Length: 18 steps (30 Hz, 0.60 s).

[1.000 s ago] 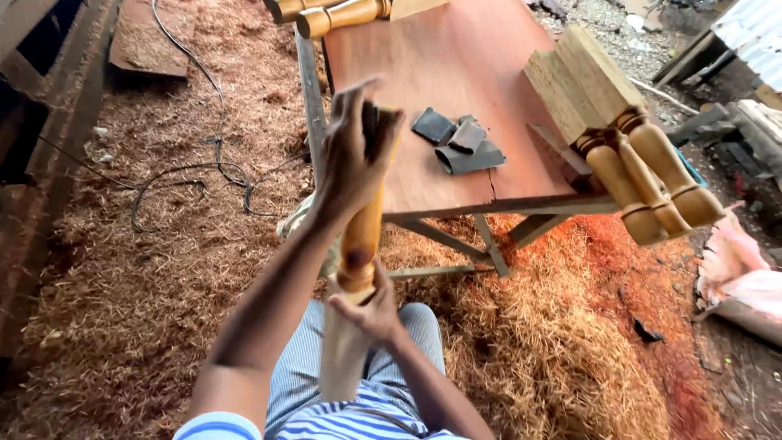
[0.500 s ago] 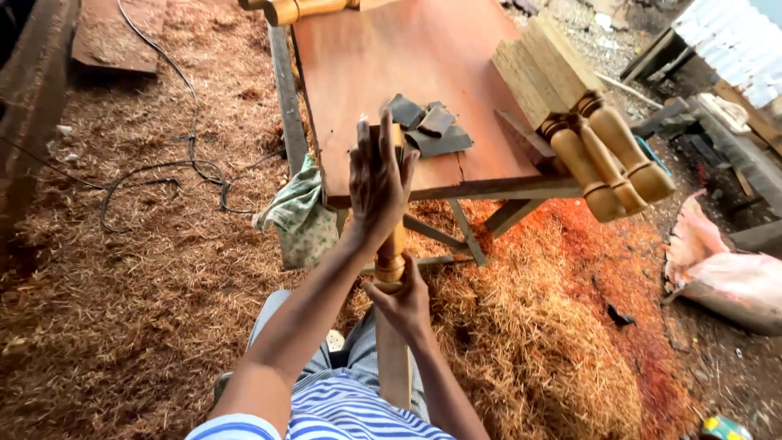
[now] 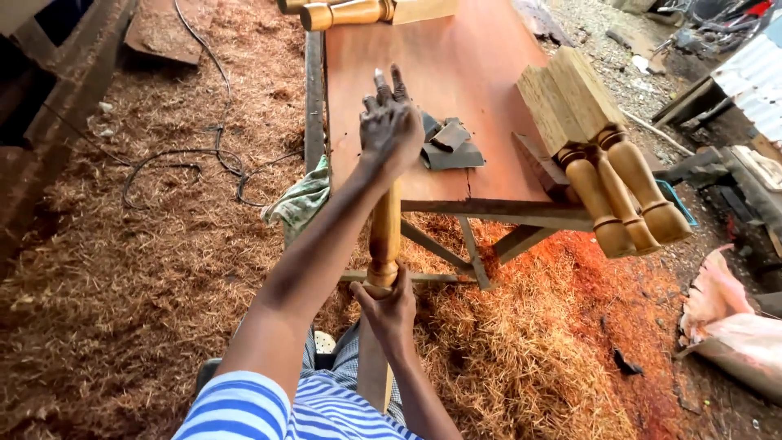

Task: Sanding turned wooden furniture legs using sandpaper to smooth the surface.

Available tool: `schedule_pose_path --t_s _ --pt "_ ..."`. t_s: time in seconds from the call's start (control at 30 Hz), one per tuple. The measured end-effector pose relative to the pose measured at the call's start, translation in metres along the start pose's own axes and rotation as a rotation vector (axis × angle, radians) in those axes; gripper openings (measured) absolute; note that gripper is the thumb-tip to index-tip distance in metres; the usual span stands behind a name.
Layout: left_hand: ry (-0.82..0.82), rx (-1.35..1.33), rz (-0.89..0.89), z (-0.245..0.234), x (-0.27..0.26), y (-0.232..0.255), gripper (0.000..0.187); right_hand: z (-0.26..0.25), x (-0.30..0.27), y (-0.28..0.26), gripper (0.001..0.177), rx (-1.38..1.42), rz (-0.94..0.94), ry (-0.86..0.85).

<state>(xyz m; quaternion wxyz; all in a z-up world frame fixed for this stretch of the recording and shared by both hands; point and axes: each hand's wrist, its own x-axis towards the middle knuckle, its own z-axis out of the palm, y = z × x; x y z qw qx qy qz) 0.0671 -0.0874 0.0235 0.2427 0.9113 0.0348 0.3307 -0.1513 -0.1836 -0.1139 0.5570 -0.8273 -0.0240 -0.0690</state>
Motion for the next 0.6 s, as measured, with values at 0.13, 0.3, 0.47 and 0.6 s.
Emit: schedule_pose_path --t_s 0.13,0.3,0.47,0.6 --pt "0.062 0.089 0.08 0.022 -0.019 -0.009 0.073 0.0 0.0 0.001 0.08 0.004 0.023 0.0" --pt "0.295 0.335 0.218 0.009 -0.088 0.001 0.073 0.001 0.005 0.013 0.08 -0.014 -0.037 0.003" --pt "0.283 0.247 0.178 0.017 -0.027 -0.004 0.075 -0.003 0.0 0.007 0.081 -0.044 0.006 -0.037" --pt "-0.03 0.109 0.049 0.014 -0.016 -0.002 0.071 -0.001 0.002 0.005 0.075 0.088 0.036 -0.052"
